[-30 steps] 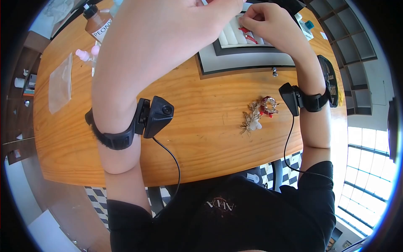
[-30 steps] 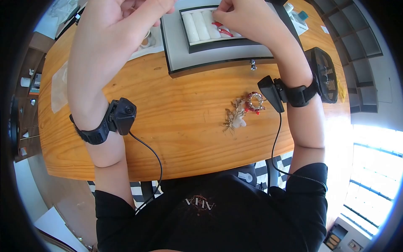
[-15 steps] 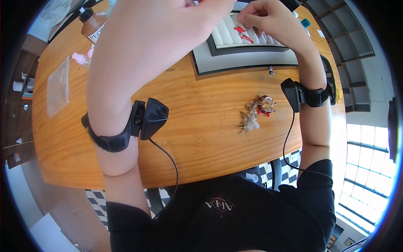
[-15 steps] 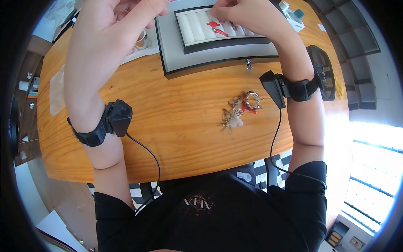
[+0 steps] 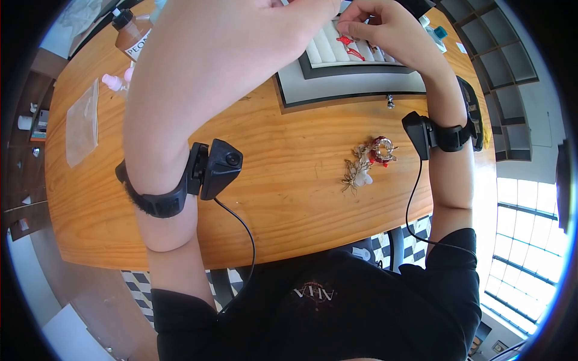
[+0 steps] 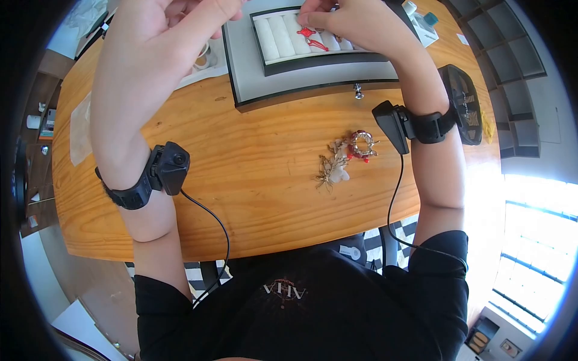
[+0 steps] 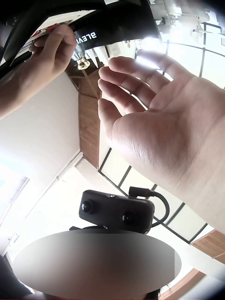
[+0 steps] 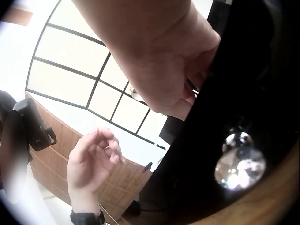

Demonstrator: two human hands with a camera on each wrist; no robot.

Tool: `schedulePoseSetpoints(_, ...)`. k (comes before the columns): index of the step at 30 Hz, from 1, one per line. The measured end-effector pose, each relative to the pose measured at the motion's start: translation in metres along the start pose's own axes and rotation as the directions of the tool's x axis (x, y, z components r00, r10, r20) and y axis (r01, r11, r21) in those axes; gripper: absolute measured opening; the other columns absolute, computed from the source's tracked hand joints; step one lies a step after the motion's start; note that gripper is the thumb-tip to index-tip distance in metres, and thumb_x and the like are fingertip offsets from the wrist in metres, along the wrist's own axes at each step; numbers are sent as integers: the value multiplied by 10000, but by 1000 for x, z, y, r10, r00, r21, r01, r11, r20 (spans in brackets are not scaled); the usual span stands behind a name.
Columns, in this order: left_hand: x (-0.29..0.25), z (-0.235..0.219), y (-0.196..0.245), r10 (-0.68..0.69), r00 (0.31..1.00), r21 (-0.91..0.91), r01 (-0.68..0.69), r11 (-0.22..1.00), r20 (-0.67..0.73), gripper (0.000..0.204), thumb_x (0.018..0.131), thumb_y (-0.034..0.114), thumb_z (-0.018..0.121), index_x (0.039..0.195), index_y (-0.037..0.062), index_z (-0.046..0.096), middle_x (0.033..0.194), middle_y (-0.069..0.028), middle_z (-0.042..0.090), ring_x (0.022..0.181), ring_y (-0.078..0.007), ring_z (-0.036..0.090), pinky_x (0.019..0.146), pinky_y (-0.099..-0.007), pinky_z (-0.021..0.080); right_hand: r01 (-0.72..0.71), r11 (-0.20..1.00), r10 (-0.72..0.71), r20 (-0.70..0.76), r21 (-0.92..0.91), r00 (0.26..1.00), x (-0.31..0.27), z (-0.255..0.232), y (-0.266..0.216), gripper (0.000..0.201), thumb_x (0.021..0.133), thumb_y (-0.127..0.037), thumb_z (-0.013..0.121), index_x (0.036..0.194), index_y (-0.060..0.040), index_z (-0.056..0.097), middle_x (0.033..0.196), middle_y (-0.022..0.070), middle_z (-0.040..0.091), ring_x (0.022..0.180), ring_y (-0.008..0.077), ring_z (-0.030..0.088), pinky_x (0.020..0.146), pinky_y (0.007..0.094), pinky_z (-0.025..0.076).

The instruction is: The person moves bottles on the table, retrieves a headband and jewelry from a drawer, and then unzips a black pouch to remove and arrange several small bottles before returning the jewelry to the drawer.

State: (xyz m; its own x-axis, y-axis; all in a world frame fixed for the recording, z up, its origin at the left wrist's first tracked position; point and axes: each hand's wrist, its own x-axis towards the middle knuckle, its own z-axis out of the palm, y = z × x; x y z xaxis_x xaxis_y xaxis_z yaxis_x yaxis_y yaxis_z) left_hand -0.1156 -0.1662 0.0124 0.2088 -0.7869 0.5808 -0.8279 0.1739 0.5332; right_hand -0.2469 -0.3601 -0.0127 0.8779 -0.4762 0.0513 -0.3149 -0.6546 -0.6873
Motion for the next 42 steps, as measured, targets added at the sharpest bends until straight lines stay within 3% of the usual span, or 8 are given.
schedulePoseSetpoints(12, -1, -1, 6, -27, 1000, 45, 27, 999, 0, 190, 960, 119, 648, 878, -39, 714, 696, -21, 645, 612, -58, 538, 559, -219, 414, 8, 998, -10, -39, -61, 999, -3, 6, -5, 126, 936, -117, 686, 966, -1, 725, 820, 24, 739, 698, 74, 637, 640, 241, 507)
schedulePoseSetpoints(15, 0, -3, 3, -38, 998, -40, 40, 998, 47, 188, 966, 119, 646, 886, -40, 707, 703, -21, 644, 618, -58, 537, 565, -221, 414, -117, 993, 117, 3, -28, 993, -2, 1, -5, 133, 932, -123, 707, 992, -7, 728, 839, 26, 728, 724, 81, 634, 653, 245, 504)
schedulePoseSetpoints(18, 4, -10, -6, -47, 992, -189, 69, 979, 120, 190, 971, 118, 643, 889, -43, 703, 708, -23, 645, 623, -60, 538, 570, -222, 416, 150, 986, -150, -1, 78, 989, 0, 4, 16, 162, 906, -135, 758, 1009, -14, 731, 843, 29, 707, 741, 93, 624, 659, 255, 496)
schedulePoseSetpoints(24, -1, -1, 2, -10, 1000, -34, 11, 999, 23, 193, 972, 117, 641, 891, -47, 703, 706, -25, 645, 624, -63, 538, 571, -222, 419, 123, 980, -126, -12, -154, 992, -12, 0, 6, 214, 850, -154, 830, 985, -20, 730, 806, 23, 673, 716, 100, 596, 643, 262, 474)
schedulePoseSetpoints(29, 3, -7, -8, 19, 997, -168, -5, 986, 81, 192, 969, 115, 642, 893, -48, 708, 705, -28, 648, 622, -63, 539, 570, -220, 419, 36, 993, -40, -26, -113, 999, -11, 2, 4, 218, 845, -164, 839, 968, -20, 730, 771, 12, 668, 705, 96, 595, 636, 260, 470)
schedulePoseSetpoints(36, 1, -1, 1, 13, 998, -25, -11, 1000, 54, 188, 961, 110, 639, 902, -51, 717, 702, -36, 655, 612, -67, 538, 561, -220, 412, -2, 994, -1, -23, -105, 1000, -13, 0, 3, 217, 850, -167, 830, 984, -14, 752, 803, 26, 691, 715, 99, 608, 644, 262, 482)
schedulePoseSetpoints(39, 2, -3, -4, -3, 998, -98, 10, 995, 64, 190, 961, 111, 637, 905, -52, 719, 703, -40, 658, 609, -70, 537, 559, -221, 411, 241, 943, -252, -19, -230, 967, -10, 3, 28, 208, 925, -225, 759, 1021, -41, 763, 761, 5, 643, 655, 71, 514, 598, 255, 416)
schedulePoseSetpoints(42, 1, -1, 1, 1, 999, -27, 0, 1000, 54, 193, 962, 113, 636, 904, -51, 719, 702, -41, 658, 605, -73, 535, 558, -221, 410, 145, 988, -147, -31, -50, 989, -11, 1, 21, 218, 855, -159, 815, 1009, -11, 772, 839, 57, 705, 725, 117, 622, 651, 273, 494)
